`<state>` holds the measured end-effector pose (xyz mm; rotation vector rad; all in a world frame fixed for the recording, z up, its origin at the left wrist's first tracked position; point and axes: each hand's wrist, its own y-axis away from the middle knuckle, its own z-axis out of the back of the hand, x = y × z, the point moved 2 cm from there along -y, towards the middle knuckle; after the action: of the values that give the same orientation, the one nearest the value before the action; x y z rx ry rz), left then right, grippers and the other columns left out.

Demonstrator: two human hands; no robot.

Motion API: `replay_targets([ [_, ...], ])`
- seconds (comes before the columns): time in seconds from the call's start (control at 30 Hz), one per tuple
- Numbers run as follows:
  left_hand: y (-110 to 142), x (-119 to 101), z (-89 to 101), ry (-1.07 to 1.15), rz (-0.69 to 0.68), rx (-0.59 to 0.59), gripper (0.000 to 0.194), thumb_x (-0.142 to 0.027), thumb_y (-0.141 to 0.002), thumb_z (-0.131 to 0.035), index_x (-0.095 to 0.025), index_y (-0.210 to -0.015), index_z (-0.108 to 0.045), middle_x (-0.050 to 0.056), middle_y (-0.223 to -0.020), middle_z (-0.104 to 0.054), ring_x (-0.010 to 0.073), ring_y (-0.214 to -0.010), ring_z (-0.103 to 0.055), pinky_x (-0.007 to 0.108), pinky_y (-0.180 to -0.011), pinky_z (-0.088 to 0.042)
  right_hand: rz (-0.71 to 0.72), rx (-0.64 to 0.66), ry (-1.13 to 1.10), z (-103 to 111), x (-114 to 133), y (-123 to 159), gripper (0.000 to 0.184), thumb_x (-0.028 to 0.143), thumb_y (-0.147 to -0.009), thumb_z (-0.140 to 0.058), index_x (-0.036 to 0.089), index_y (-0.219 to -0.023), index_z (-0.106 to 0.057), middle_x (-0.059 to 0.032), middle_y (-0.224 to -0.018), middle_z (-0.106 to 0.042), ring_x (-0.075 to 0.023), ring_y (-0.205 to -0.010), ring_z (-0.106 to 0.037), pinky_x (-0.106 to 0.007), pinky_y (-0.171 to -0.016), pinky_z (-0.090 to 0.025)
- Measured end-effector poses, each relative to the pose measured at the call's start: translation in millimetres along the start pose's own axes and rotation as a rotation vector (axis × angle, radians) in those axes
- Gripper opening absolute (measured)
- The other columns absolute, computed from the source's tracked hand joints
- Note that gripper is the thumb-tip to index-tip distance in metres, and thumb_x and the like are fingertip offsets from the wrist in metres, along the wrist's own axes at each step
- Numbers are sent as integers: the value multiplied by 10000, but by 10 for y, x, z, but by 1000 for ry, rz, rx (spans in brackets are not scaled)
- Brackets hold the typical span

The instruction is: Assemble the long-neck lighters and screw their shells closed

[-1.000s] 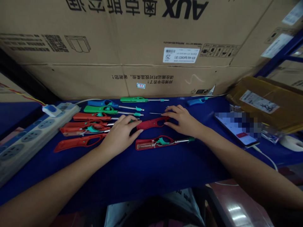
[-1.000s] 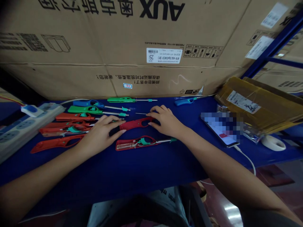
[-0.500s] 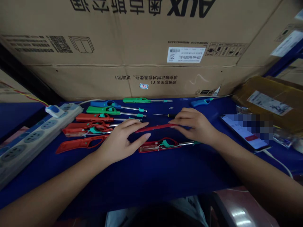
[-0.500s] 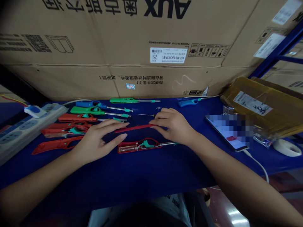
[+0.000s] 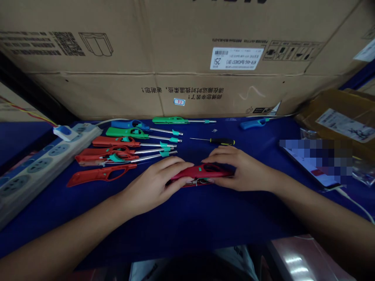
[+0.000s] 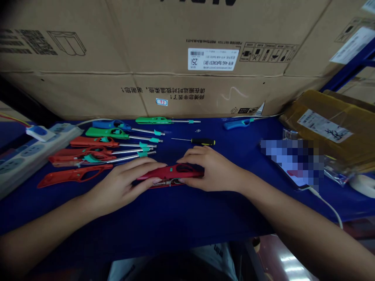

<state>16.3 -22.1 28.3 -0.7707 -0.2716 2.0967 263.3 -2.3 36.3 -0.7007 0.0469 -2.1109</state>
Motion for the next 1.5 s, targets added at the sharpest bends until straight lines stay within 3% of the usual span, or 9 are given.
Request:
replay_targets([
  [0.13, 20, 19, -34, -51, -13, 30, 314, -285, -996, -601, -158, -1281, -634, 67, -1150, -682, 152, -1042, -669, 239, -947, -533, -24, 23, -120, -55, -20, -24, 437, 355, -854, -765, 165, -1235, -664, -71, -1071, -700, -178, -944, -661, -329, -891, -507],
  [0.33, 70, 86, -66, -149, -20, 55, 323, -331, -958, -661, -191, -1248, -677, 45, -1117, -741, 186, -986, -712, 296, -877, -571, -35, 12, -40, -49, -15, -26, 339, 282, -830, -768, 177, -1135, -665, -43, -975, -691, -178, -870, -629, -339, -840, -490],
  [0.7, 37, 28, -41, -77, 68, 155, 186, -284, -944, -648, -223, -1099, -731, 18, -1045, -735, 185, -959, -681, 302, -838, -553, -23, 68, -69, -142, -77, -14, 339, 320, -874, -732, 179, -1181, -702, -92, -1143, -675, -204, -1011, -662, -338, -909, -519],
  [0.93, 35, 30, -50, -82, 82, 126, 191, -294, -940, -663, -218, -1104, -724, 18, -1044, -729, 172, -934, -674, 292, -818, -544, -70, 107, -115, -109, -63, -3, 353, 308, -899, -701, 171, -1224, -690, -102, -1183, -674, -178, -909, -689, -303, -794, -565],
  [1.5, 31, 5, -47, -148, 71, 59, 193, -303, -922, -676, -217, -1084, -736, 18, -1022, -735, 184, -907, -689, 299, -791, -550, 30, 64, 7, -82, -45, -6, 346, 316, -909, -699, 163, -1219, -679, -119, -1175, -687, -219, -1043, -674, -347, -914, -550],
])
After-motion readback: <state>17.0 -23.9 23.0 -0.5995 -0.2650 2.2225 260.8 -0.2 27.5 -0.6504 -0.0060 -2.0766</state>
